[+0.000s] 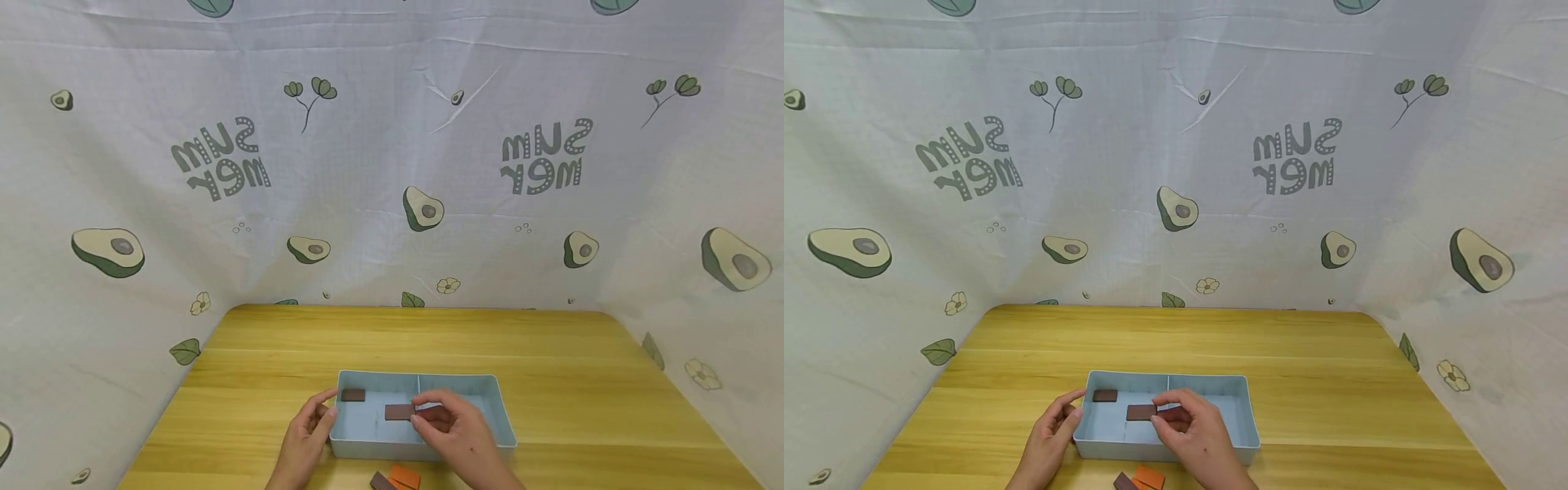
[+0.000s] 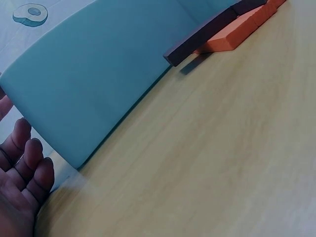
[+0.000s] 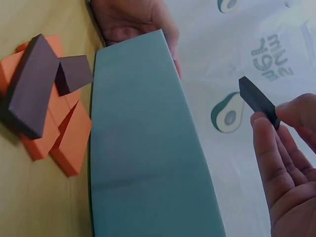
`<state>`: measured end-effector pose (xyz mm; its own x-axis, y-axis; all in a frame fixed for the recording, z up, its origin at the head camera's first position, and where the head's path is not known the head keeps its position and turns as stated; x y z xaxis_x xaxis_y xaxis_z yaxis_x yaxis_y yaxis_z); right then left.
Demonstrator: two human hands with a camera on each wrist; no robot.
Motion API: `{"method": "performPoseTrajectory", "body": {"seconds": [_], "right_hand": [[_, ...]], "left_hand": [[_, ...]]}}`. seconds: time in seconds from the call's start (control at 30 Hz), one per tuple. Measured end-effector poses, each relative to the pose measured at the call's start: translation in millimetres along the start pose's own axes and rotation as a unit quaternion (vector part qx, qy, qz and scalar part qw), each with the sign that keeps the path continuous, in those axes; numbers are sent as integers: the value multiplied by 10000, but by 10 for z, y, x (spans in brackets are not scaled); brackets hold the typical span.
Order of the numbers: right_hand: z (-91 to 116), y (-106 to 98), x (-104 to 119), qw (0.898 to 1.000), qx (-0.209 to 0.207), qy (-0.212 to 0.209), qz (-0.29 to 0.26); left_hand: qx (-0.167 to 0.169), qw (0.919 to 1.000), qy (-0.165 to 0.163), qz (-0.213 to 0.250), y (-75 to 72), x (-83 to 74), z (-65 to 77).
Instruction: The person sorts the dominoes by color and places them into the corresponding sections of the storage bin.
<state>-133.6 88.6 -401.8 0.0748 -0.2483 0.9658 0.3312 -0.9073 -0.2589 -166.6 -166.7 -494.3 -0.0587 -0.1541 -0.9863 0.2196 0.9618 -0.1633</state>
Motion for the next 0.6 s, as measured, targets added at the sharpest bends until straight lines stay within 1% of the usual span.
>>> {"method": "performPoseTrajectory", "body": {"seconds": [0.17, 0.3, 0.4, 0.6], "right_hand": [[-142, 63, 21, 10000, -15, 28, -55], [-227, 107, -7, 9998, -46, 75, -161], [-281, 143, -46, 9995, -37, 113, -298], [-383, 233, -103, 9987, 152, 188, -457]], "left_hand": [[68, 10000, 28, -11, -3, -16, -1], [81, 9999, -109, 102, -8, -7, -1], [101, 9997, -150, 132, -13, -8, 3], [108, 9997, -82, 181, -27, -15, 16]]}}
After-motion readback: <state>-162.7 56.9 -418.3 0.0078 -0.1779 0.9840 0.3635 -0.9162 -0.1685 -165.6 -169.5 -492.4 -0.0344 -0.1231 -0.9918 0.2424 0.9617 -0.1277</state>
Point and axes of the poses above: each hand's wrist, its own z-axis away from the middle knuckle, its own y-axis out of the palm, x = y × z, the point moved 5 cm from there along -z, towards the middle knuckle, and after that the axes turned 14 degrees about x, right-handed, at the moved point
